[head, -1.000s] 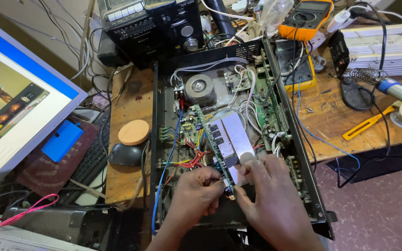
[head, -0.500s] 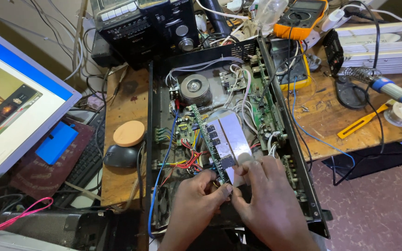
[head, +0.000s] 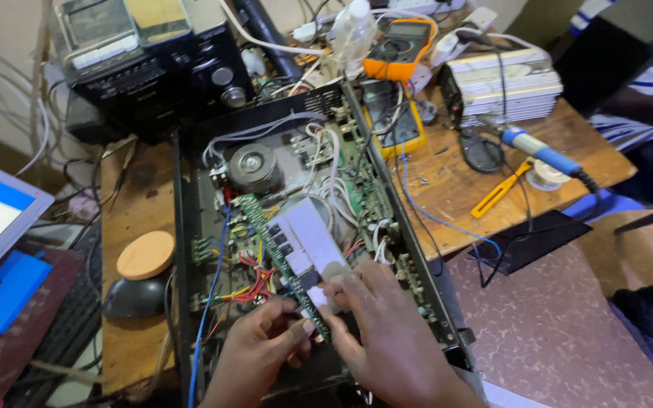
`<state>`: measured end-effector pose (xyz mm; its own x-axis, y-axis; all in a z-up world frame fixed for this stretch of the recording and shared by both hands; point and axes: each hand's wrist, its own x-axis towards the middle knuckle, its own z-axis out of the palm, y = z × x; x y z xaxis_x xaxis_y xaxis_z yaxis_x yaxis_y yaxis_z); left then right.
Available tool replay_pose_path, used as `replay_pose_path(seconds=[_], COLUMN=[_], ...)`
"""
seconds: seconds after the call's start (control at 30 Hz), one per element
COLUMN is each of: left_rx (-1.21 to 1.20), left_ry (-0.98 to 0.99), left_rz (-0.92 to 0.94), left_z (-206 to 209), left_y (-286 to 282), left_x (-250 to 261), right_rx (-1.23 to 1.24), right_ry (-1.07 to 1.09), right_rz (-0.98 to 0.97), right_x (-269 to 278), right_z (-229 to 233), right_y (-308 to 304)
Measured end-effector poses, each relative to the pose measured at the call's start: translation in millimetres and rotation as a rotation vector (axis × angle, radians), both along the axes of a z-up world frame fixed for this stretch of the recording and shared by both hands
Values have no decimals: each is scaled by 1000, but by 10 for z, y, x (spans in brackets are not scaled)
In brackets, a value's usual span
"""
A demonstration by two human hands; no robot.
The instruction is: The person holds a green circuit board with a silver heatsink and repeatedly wipes its surface with a white cloth. The board is handled over an open electronic chassis containing various wires and components.
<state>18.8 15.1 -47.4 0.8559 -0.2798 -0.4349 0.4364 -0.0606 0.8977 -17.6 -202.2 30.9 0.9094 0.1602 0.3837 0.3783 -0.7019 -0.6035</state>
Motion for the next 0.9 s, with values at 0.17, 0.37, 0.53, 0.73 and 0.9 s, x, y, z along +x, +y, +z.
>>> replay_pose_path(seconds=[0.17, 0.37, 0.53, 0.73, 0.9], left_rx=[113, 109, 69, -7, 50], left_ry=[98, 121, 78, 106, 10], left_rz=[17, 45, 38, 144, 95], left_z=[238, 241, 283, 187, 208], left_y=[-86, -99, -91, -107, -111], left_x=[32, 8, -7, -26, -44], right_rx=[106, 275, 339, 375, 111], right_ry=[19, 287, 272, 242, 215], right_rz=[-65, -307, -243, 41, 143], right_x=[-144, -189, -294, -254, -198], right_z=[170, 199, 70, -1, -147], right_y=[-301, -609, -435, -297, -264])
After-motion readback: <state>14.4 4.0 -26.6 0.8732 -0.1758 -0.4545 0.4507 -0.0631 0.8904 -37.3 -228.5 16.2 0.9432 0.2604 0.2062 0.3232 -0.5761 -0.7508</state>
